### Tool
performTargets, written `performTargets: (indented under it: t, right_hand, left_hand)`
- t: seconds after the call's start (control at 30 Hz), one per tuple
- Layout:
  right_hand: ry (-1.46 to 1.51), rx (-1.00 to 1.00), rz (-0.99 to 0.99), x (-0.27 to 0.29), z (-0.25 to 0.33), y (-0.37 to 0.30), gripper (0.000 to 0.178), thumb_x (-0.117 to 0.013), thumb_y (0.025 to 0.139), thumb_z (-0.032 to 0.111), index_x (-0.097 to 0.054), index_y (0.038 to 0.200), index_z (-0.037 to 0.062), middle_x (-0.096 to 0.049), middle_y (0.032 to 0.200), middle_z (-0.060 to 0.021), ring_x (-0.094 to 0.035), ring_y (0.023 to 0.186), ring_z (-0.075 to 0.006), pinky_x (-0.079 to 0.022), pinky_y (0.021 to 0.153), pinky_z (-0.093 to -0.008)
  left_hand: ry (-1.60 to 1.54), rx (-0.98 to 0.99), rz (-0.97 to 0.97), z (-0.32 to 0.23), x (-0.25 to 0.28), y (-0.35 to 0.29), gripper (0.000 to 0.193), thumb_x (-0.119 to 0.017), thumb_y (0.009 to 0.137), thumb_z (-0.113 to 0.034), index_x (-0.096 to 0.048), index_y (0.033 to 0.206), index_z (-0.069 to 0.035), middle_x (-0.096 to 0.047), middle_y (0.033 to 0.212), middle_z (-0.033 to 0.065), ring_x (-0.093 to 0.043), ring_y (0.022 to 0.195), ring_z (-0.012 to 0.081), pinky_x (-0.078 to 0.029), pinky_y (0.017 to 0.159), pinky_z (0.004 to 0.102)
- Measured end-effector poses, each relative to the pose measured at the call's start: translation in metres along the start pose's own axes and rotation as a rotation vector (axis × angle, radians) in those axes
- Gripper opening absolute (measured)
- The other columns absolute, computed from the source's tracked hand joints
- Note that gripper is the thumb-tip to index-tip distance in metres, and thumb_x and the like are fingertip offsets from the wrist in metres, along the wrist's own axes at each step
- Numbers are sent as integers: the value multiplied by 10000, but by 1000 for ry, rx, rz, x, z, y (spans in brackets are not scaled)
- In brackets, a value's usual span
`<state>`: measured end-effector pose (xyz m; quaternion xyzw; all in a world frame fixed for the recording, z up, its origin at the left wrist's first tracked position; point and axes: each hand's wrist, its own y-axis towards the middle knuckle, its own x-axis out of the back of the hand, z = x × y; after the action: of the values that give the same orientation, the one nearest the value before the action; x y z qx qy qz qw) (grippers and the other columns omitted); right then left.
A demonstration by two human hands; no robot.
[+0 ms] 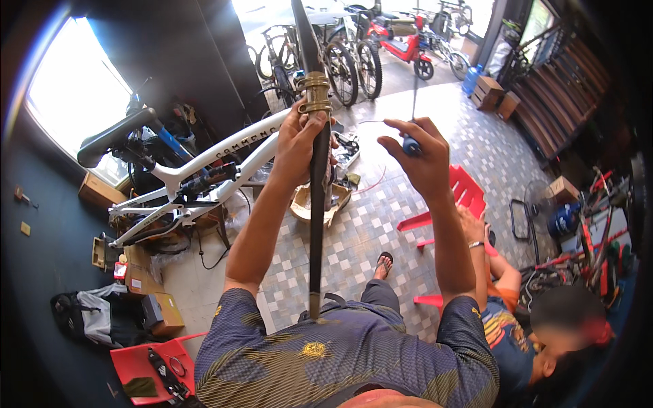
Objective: The person installs a bicycle handlebar onto the fork steerer tube, aligns it, and tightens the stem bolts using an Allen key. The person also briefly retrieves a small item from a cluttered workbench.
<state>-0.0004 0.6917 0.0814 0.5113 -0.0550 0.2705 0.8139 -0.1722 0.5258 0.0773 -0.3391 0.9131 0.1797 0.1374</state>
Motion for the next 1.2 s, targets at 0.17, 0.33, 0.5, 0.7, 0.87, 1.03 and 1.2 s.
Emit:
performTargets:
  t: [0.17, 0.33, 0.5, 0.7, 0.87, 1.03, 1.2]
  right_hand:
    - [142, 19, 199, -41, -92, 69, 500, -903, 767, 241, -754, 1238, 171, -605, 853, -32, -560, 726, -127, -480, 663, -293]
    - [163, 52, 386, -75, -157, 112, 532, -876, 782, 339, -730, 1272, 192, -630, 891, -53, -624, 758, -205, -509, 705, -360]
    - [389, -41, 482, -120, -202, 125, 644, -901, 746, 317, -690, 1341, 196, -632, 905, -49, -640, 803, -201, -523, 742, -367]
    - [452, -11, 590, -140, -206, 137, 717, -914, 733, 298, -647, 1393, 211, -644, 938, -33, -653, 851, -181, -533, 777, -345]
    - [501, 23, 597, -155, -209, 138, 630, -925, 715, 304, -698, 1289, 178, -658, 942, -30, -666, 862, -192, -536, 781, -346]
    - [458, 34, 583, -161, -210, 140, 598, -909, 716, 275, -702, 1267, 167, -678, 952, -37, -685, 900, -211, -540, 802, -361]
    - [466, 64, 580, -167, -214, 152, 589, -889, 729, 281, -695, 1270, 149, -696, 1013, -66, -694, 937, -248, -549, 851, -377]
  left_hand:
    - [134, 13, -61, 30, -1, 71, 658, -618, 1015, -200, -234, 1525, -42, -695, 945, 194, -698, 625, 203, -579, 463, 297]
    - [240, 115, -145, 42, -10, 106, 677, -653, 997, -199, -257, 1523, -41, -704, 976, 208, -697, 626, 201, -580, 512, 301]
    - [234, 167, -215, 42, -13, 119, 730, -718, 970, -178, -240, 1499, -24, -710, 974, 161, -680, 701, 142, -569, 587, 247]
    - [441, 127, -275, 30, -8, 129, 787, -747, 936, -177, -220, 1493, -3, -705, 986, 188, -686, 744, 122, -573, 625, 250]
    - [612, 139, -185, 19, 11, 138, 795, -769, 925, -203, -257, 1503, -12, -728, 906, 138, -712, 700, 134, -567, 566, 245]
    - [679, 172, -184, 5, 14, 149, 763, -828, 884, -279, -403, 1447, 12, -732, 888, 139, -682, 670, 117, -532, 539, 241]
    - [716, 140, -249, 17, 45, 163, 803, -888, 795, -382, -562, 1412, 15, -706, 866, 60, -647, 689, 92, -499, 540, 237]
